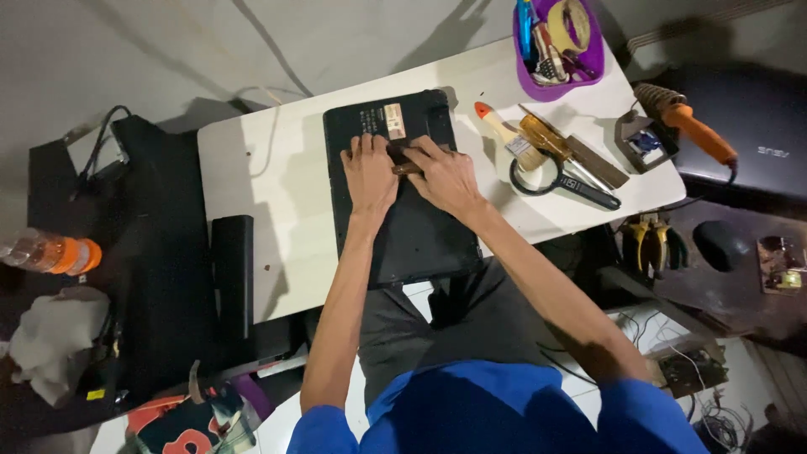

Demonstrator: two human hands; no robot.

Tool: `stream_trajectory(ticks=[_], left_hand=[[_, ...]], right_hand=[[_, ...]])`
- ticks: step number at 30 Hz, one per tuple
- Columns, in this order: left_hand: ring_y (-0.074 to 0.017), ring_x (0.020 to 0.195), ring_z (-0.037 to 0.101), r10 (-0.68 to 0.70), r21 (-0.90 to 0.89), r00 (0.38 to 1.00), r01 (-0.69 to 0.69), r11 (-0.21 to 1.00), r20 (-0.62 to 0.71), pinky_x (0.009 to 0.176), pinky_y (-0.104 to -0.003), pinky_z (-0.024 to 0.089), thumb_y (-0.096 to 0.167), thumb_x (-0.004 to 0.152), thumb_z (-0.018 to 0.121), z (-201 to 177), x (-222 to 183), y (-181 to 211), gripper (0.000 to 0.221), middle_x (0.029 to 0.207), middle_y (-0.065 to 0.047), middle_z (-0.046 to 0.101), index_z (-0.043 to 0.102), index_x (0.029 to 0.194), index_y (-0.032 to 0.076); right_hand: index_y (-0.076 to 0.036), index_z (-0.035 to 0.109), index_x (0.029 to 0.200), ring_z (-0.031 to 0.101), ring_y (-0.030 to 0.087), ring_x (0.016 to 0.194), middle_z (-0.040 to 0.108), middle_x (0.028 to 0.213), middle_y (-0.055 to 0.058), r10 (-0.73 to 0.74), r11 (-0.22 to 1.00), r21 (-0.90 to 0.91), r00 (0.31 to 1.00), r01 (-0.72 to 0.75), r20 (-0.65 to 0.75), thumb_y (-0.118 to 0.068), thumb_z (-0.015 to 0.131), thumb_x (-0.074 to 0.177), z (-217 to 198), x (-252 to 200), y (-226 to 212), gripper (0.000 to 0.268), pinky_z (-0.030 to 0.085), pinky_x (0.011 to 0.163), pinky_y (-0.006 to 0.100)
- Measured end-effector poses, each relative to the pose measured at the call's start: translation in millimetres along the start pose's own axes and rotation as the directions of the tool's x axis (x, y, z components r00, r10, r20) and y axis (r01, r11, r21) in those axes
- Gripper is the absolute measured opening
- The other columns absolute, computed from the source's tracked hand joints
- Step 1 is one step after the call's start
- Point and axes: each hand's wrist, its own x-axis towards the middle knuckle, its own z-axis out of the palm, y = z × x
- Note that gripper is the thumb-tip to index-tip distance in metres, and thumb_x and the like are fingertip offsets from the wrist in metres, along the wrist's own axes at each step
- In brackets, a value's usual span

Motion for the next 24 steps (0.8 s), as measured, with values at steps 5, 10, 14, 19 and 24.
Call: stream_trajectory(ticks=[5,10,14,19,24], left_hand=[[-0.0211,0.107,0.042,-0.033,-0.059,0.999,0.034,0.998,0.03,0.101,-0.043,0.025,0.027,0.095,0.062,10,-1,-1,0.013,0.104,-0.002,0.05,0.052,0.097,0.018],[-0.0221,0.105,0.045,-0.008,-0.022,1.0,0.008,1.0,0.015,0.097,-0.044,0.029,0.022,0.088,0.06,9,-1,-2,0.008,0.099,-0.003,0.052,0.056,0.094,0.017],[-0.0218,0.111,0.046,-0.059,-0.033,0.998,0.06,0.998,0.038,0.102,-0.044,0.028,0.02,0.097,0.059,-3,-1,5,0.004,0.103,-0.001,0.055,0.059,0.1,0.018],[-0.0232,0.11,0.049,-0.052,-0.001,0.999,0.052,0.999,0.013,0.102,-0.045,0.031,0.021,0.095,0.059,-2,1,2,0.007,0.103,-0.004,0.057,0.061,0.098,0.015],[-0.0256,0.109,0.053,0.11,-0.201,0.993,-0.116,0.973,-0.041,0.094,-0.045,0.043,0.01,0.085,0.055,-12,-5,3,0.024,0.111,-0.001,0.053,0.065,0.107,0.014]], right_hand=[[-0.019,0.071,0.113,0.072,0.027,0.063,0.065,0.115,-0.003,0.016,0.999,-0.037,0.999,-0.014,0.048,-0.034,0.071,0.087,8,-1,2,0.03,0.06,0.059,0.04],[-0.014,0.069,0.111,0.071,0.028,0.061,0.064,0.109,0.0,0.007,0.998,-0.067,1.0,-0.005,0.03,-0.03,0.069,0.087,5,5,-2,0.029,0.058,0.056,0.039],[-0.014,0.066,0.109,0.069,0.029,0.058,0.061,0.102,0.001,0.013,0.999,-0.033,1.0,-0.013,0.022,-0.03,0.067,0.086,9,8,2,0.027,0.056,0.052,0.04],[-0.012,0.065,0.106,0.066,0.026,0.053,0.057,0.102,0.001,-0.008,0.998,-0.056,1.0,0.007,-0.015,-0.027,0.065,0.087,18,11,5,0.025,0.055,0.05,0.038],[-0.011,0.069,0.105,0.068,0.03,0.057,0.061,0.097,0.003,0.017,1.0,0.027,0.997,-0.015,-0.079,-0.019,0.066,0.085,11,6,1,0.021,0.053,0.049,0.041]])
